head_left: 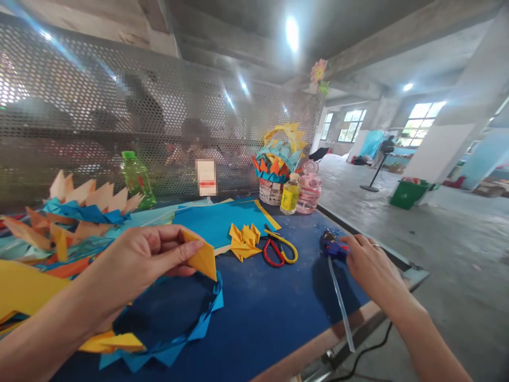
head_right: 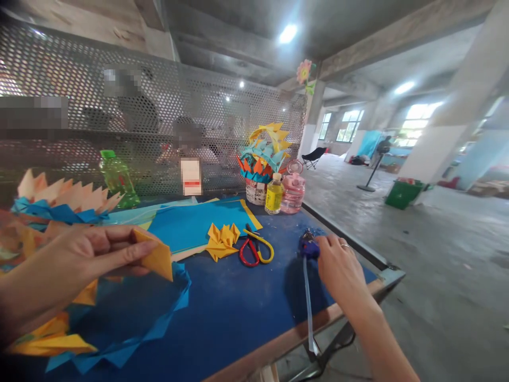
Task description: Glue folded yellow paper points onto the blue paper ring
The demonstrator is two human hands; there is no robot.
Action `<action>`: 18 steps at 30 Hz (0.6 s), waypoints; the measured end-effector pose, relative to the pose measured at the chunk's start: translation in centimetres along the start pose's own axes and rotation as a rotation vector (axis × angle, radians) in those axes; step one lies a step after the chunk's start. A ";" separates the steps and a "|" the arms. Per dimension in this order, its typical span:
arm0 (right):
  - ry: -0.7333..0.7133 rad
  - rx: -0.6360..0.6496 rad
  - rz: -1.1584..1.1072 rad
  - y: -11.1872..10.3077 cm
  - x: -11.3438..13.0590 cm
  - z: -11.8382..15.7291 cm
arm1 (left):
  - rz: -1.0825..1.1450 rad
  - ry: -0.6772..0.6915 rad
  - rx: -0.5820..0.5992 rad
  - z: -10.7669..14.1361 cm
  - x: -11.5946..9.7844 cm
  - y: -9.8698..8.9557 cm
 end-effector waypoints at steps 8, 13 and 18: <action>0.018 0.187 0.079 3.4 -2.7 0.6 | -0.018 -0.030 0.038 -0.5 0.3 -0.1; 0.058 0.122 0.007 3.4 -2.1 0.6 | 0.019 -0.012 -0.013 -0.8 1.0 0.0; 0.082 0.009 -0.233 2.3 0.9 0.5 | 0.071 -0.039 0.038 -1.1 1.0 -0.1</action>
Point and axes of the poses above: each hand's wrist, its own z-axis away from the middle knuckle, its own y-axis out of the palm, x = y × z, the point moved 1 cm from there along -z, towards the middle knuckle, and after that the axes turned 14 degrees about -x, right-handed, at the moved point
